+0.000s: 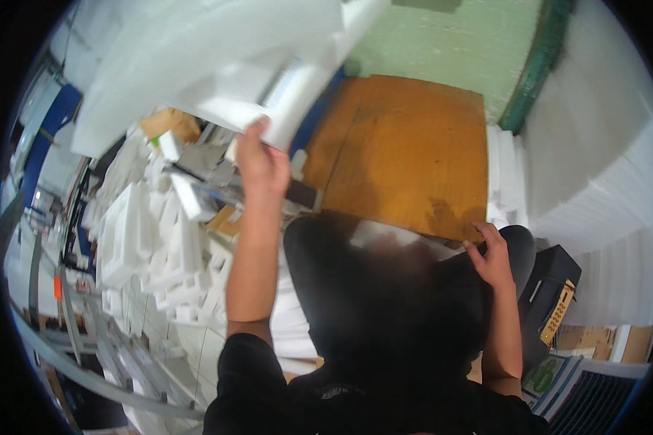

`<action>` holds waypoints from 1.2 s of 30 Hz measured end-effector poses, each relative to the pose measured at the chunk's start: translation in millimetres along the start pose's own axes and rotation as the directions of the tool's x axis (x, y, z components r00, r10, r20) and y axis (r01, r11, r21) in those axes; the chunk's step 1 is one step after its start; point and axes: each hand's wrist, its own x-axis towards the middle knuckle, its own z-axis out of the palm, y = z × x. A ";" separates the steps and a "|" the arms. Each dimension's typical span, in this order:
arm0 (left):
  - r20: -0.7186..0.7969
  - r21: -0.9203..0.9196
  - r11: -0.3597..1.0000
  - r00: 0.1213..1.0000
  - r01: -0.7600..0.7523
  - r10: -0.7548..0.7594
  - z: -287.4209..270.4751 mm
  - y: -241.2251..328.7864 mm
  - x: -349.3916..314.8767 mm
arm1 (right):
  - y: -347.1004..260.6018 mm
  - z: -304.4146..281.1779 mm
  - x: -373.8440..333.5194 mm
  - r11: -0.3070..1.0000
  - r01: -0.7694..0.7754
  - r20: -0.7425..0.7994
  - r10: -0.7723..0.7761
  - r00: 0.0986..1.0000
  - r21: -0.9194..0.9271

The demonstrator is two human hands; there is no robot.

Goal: The person sits on the floor and repeatedly picks up white foam pieces, aligns them, and places them into a larger foam structure on a wooden board. The person handles the foam parts one at a time, adjusting their positions to fit into the assembly.

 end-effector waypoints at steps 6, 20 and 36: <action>0.000 0.113 0.976 0.983 0.185 -0.186 42.0 -181.7 -89.9 | 45.7 -45.8 2.4 0.998 -0.046 -0.113 0.040 0.993 -0.044; -0.286 0.361 -0.016 0.094 0.933 -0.954 -55.9 -298.7 -299.6 | 174.6 -16.0 29.5 0.511 -0.562 0.049 0.710 0.702 0.651; 0.009 0.594 0.728 0.903 0.342 -0.431 -33.9 -216.0 34.6 | 82.1 18.0 67.0 0.438 -0.221 -0.185 0.711 0.678 0.871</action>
